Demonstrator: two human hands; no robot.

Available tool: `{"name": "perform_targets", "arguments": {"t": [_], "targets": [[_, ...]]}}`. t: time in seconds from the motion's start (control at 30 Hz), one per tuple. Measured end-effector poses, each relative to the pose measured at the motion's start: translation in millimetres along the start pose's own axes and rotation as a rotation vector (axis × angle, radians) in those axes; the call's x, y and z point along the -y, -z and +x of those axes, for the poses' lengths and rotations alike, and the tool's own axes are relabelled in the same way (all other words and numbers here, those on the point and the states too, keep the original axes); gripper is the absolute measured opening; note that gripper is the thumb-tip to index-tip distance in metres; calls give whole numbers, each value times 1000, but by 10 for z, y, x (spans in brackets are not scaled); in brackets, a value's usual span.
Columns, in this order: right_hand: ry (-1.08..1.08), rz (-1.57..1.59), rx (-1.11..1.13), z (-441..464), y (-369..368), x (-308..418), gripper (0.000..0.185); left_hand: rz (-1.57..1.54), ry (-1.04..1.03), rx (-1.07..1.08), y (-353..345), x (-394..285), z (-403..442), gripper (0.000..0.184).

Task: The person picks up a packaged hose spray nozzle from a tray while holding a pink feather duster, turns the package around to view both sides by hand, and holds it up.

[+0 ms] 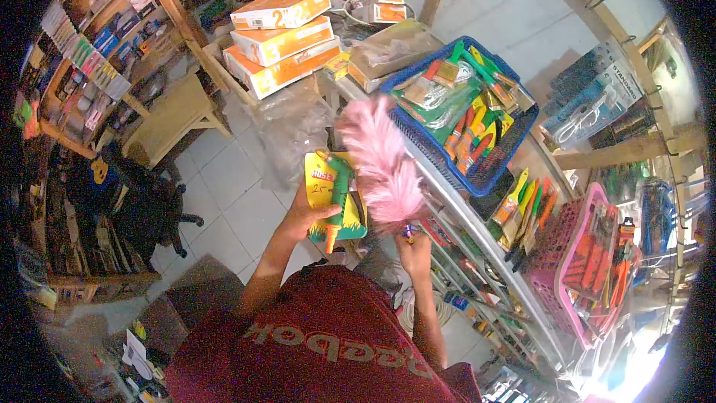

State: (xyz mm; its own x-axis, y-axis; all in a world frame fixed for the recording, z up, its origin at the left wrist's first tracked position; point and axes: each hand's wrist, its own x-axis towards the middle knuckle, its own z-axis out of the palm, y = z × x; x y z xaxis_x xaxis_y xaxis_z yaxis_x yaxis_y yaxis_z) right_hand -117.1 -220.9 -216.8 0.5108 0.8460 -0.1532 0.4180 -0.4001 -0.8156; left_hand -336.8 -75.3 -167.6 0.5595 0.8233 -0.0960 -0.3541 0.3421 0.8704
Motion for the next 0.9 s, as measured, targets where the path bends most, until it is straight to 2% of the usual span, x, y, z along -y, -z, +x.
{"name": "perform_targets", "arguments": {"t": [0.07, 0.13, 0.23, 0.3, 0.4, 0.43, 0.53, 0.57, 0.67, 0.7, 0.8, 0.9], "targets": [[1, -6, 10, 15, 26, 7, 26, 60, -35, 34, 54, 41, -3, 84], [-59, 36, 24, 18, 56, 22, 26, 166, 35, 101, 189, 24, 5, 82], [250, -42, 2, -24, -7, 50, 23, 293, 98, 183, 321, -155, -49, 79], [142, -152, 17, -25, 50, 73, 21, 383, 59, 233, 416, -264, -81, 74], [69, -186, -18, 35, 81, 102, 19, 275, 170, 295, 581, -318, -124, 70], [59, -175, -37, 55, 76, 115, 19, 229, 131, 275, 597, -325, -143, 66], [197, -169, 93, -47, 29, 228, 21, 238, 91, 271, 613, -353, -139, 65], [152, -251, 67, -26, -100, -47, 22, 240, 95, 283, 624, -348, -125, 66], [105, -356, -44, -1, -75, 18, 22, 226, 92, 279, 642, -294, -85, 68], [66, -295, -42, 24, -55, 44, 22, 211, 84, 248, 617, -270, -78, 70], [108, -131, -29, -32, -47, 196, 22, 106, 64, 199, 586, -246, -71, 74], [188, -228, -50, -76, -183, 7, 22, 1, 56, 172, 484, -284, -20, 78]]}}
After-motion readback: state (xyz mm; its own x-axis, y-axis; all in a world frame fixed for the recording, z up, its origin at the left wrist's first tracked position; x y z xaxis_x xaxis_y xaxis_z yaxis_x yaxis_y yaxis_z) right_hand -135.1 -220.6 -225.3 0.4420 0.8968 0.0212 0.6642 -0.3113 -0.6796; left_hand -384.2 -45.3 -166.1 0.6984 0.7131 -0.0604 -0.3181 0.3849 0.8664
